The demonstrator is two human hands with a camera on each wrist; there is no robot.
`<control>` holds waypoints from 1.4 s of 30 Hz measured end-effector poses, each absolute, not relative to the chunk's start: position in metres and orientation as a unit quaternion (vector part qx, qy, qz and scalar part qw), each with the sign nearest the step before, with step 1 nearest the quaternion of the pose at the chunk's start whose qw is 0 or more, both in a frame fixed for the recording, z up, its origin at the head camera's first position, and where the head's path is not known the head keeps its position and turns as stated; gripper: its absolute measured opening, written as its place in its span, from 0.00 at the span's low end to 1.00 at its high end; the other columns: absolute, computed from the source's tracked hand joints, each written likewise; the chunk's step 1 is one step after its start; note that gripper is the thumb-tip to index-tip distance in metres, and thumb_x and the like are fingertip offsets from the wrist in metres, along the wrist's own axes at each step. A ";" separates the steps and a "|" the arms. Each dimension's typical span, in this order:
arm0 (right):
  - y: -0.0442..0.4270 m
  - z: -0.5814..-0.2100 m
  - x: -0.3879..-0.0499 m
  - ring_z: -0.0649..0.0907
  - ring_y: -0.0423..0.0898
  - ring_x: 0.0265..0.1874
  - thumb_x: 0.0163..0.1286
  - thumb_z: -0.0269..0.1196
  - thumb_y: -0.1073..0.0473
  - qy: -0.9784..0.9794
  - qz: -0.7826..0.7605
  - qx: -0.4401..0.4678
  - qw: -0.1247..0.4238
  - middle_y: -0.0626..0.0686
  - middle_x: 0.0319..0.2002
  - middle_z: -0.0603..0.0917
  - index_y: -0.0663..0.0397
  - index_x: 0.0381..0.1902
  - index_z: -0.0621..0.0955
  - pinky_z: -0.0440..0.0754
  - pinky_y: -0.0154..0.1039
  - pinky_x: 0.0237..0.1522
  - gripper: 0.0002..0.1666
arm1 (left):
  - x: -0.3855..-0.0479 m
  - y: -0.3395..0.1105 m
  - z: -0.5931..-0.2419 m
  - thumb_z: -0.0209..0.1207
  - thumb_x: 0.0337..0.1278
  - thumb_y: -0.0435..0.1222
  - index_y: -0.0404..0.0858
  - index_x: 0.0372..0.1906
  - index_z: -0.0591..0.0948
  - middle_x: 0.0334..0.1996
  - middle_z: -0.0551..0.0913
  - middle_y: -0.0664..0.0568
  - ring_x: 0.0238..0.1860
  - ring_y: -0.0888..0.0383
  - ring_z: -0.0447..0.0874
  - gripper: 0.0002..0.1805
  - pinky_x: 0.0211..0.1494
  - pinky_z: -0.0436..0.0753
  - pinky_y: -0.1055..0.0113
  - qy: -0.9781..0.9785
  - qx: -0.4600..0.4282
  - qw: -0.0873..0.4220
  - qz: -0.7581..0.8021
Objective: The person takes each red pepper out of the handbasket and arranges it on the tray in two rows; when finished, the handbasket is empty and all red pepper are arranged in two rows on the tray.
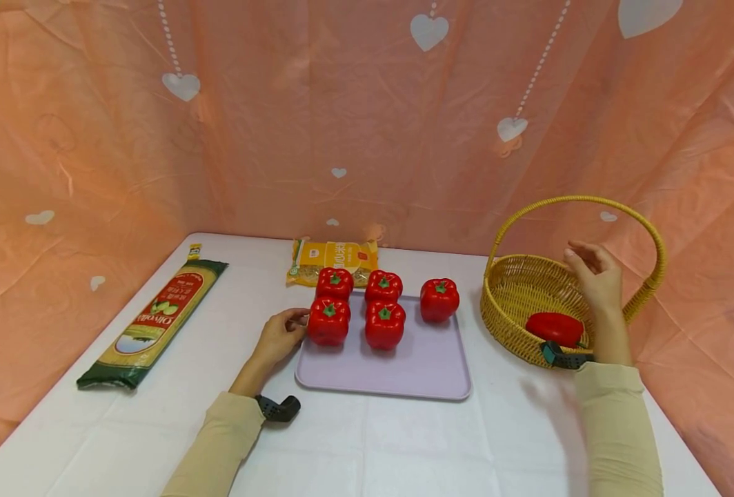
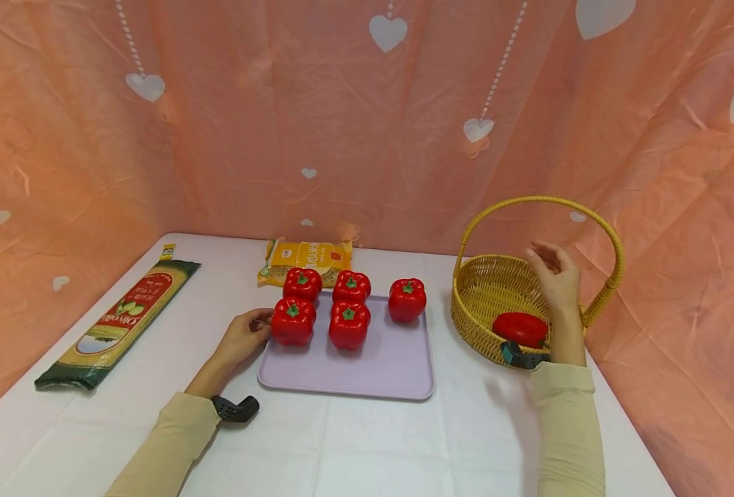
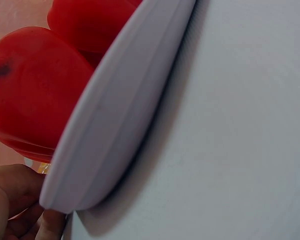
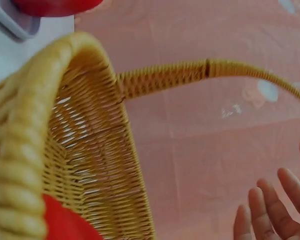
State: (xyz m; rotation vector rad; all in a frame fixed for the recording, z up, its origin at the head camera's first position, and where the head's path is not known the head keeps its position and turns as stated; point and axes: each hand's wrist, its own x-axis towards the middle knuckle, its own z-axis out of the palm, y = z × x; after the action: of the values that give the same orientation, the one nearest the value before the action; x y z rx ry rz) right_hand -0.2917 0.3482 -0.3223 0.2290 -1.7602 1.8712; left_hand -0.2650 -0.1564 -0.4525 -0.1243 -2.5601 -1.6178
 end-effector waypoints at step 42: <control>0.384 -0.356 -0.293 0.74 0.53 0.44 0.62 0.59 0.41 -0.890 0.395 -0.035 -0.226 0.65 0.53 0.68 0.63 0.65 0.60 0.78 0.40 0.40 0.44 | -0.266 -0.158 -0.455 0.52 0.50 0.23 0.25 0.52 0.76 0.38 0.80 0.38 0.31 0.56 0.76 0.20 0.30 0.78 0.71 -0.844 -0.040 0.050 -0.532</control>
State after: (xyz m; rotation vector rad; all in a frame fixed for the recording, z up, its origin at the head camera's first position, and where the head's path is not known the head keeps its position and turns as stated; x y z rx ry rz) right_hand -0.2929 0.3842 -0.3560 -0.1288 -3.2868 1.4573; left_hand -0.2663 -0.1576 -0.4550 -0.1209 -2.5704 -1.6216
